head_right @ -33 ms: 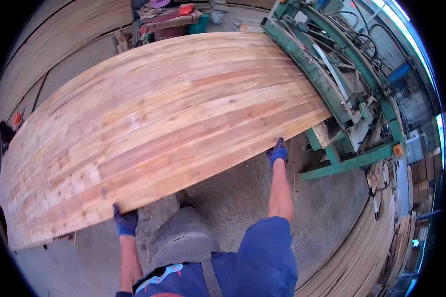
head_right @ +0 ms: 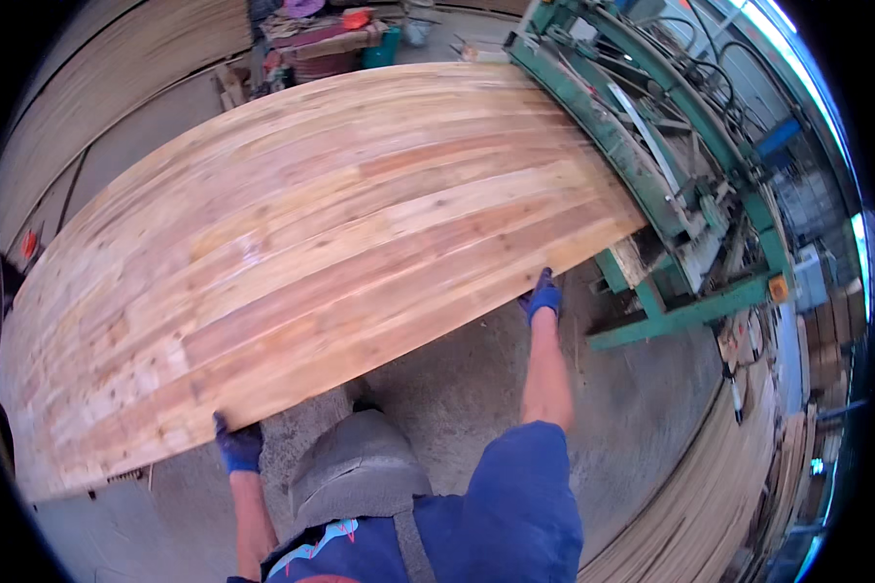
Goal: The person applies a white adhesive to thin wooden strips using a roller, then places the strips into a curved metal jig to form a panel. They repeat this process, stacking and aligning the strips, and later move a completed curved wooden panel across the workshop floor.
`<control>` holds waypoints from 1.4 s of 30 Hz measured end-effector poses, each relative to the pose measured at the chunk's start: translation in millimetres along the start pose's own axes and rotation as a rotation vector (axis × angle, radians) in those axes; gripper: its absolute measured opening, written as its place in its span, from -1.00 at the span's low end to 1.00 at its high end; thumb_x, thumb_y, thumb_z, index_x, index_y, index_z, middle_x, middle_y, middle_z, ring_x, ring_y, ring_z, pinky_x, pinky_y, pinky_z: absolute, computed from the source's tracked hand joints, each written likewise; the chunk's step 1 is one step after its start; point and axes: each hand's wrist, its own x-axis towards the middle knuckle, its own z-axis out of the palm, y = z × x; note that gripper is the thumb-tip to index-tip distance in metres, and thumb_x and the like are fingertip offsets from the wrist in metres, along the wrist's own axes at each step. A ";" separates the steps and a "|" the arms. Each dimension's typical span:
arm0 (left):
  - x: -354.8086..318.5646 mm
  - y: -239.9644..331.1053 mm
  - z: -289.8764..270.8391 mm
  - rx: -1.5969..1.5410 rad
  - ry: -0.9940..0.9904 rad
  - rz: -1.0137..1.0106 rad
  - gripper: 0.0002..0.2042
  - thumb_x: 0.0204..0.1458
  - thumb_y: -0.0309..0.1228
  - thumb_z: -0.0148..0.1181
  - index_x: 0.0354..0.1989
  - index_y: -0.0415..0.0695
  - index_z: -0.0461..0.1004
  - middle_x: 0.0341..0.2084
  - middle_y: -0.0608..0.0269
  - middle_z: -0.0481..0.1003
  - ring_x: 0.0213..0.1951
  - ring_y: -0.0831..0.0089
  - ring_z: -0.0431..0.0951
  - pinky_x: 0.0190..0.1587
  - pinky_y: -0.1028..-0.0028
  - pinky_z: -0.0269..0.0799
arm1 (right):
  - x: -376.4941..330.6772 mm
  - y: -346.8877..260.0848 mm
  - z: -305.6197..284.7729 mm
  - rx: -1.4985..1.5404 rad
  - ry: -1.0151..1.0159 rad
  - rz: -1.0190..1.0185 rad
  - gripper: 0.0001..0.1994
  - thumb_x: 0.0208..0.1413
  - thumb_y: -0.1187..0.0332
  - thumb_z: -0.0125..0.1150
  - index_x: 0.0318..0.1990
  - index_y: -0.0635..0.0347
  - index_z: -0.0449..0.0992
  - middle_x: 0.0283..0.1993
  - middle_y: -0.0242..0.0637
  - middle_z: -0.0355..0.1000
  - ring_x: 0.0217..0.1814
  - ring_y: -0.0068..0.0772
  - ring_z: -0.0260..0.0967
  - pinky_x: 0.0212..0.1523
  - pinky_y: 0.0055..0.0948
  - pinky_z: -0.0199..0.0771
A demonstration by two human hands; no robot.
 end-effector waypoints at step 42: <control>139.3 -19.6 -132.6 -0.025 -0.029 -0.071 -0.35 0.04 0.18 -0.04 0.14 -0.09 0.25 0.07 0.17 0.34 0.09 0.27 0.31 0.22 0.19 0.15 | -54.4 176.4 83.7 0.342 -0.198 0.258 -0.47 0.12 0.09 0.09 0.21 0.07 0.21 0.19 -0.16 0.28 0.19 -0.04 0.24 0.16 0.07 0.26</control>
